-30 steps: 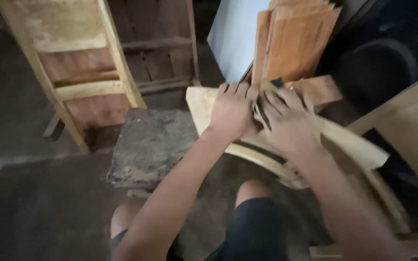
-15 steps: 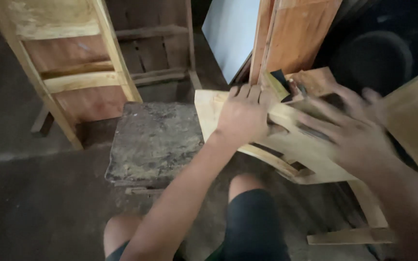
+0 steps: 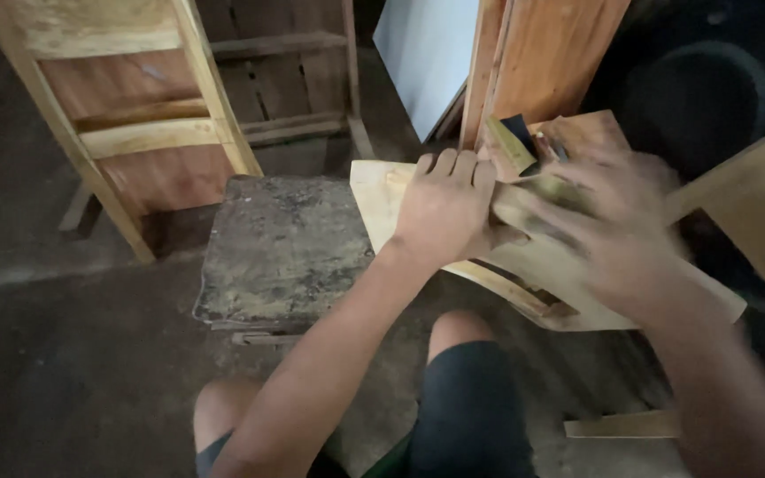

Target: The person sands the wooden surfaces of a chair using a piece of sandpaper, moving their hands across the seat, backrest, and legs to smooth the wood.

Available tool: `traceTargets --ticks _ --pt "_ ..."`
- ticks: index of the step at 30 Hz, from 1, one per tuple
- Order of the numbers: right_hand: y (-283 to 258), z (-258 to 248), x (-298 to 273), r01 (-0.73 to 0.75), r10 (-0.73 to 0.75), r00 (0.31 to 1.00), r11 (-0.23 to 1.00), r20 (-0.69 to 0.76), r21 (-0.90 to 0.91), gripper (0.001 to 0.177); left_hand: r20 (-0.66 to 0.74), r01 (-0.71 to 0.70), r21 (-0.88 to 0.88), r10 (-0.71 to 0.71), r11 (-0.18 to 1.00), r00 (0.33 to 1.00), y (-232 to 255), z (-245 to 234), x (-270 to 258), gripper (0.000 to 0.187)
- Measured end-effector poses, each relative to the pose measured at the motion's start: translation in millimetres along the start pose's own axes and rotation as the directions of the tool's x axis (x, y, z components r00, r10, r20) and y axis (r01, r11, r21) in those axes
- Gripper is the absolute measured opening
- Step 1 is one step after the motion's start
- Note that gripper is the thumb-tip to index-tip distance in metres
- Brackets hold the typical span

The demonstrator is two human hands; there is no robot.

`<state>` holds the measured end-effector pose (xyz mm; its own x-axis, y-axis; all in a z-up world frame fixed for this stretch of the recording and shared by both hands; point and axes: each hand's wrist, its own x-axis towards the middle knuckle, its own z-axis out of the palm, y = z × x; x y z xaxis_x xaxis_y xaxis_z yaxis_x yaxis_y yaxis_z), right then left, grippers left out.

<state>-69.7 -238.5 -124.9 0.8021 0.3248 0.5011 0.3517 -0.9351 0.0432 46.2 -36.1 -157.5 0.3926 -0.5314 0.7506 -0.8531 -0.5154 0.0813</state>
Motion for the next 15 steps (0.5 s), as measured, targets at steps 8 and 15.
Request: traceTargets --ticks 8,15 --pt "11.7 -32.4 -50.9 -0.059 0.06 0.998 0.987 0.003 -0.147 0.05 0.012 0.049 -0.065 -0.049 0.997 0.999 -5.4 9.1 5.5 0.085" --pt "-28.7 36.2 32.2 0.02 -0.014 0.994 0.998 -0.105 0.059 0.041 -0.087 -0.029 0.108 0.039 0.994 0.995 -35.8 -0.4 -20.3 0.085"
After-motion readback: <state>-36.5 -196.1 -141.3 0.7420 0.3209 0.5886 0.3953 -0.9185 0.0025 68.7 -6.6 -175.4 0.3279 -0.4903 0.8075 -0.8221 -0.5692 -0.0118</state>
